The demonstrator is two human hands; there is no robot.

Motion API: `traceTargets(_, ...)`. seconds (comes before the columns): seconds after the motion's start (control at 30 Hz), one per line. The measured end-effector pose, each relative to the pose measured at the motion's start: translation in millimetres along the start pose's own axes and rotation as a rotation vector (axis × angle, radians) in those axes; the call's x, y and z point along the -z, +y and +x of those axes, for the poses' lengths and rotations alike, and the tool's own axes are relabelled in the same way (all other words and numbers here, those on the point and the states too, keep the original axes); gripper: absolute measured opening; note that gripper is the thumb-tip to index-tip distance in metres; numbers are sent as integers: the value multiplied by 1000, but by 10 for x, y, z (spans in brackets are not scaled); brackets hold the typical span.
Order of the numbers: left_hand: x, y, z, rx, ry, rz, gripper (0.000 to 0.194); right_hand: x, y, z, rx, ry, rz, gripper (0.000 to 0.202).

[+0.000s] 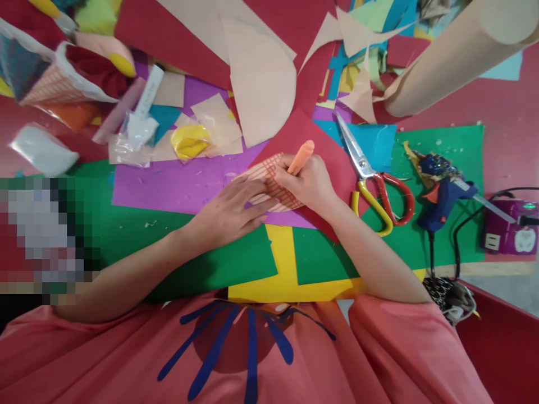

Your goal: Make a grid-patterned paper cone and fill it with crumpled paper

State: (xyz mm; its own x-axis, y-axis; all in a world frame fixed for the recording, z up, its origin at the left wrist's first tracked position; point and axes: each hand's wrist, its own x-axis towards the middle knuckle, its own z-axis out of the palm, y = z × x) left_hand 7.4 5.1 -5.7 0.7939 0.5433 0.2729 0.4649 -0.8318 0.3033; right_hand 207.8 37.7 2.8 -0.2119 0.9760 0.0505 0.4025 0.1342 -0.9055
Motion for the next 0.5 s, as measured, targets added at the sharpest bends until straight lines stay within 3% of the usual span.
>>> traceTargets(0.2, 21, -41, -3, 35, 36, 16, 29, 13, -44, -16, -64, 150, 184, 27)
traceTargets(0.5, 48, -81, -2, 113, -22, -59, 31, 4, 2, -8, -14, 38, 110, 22)
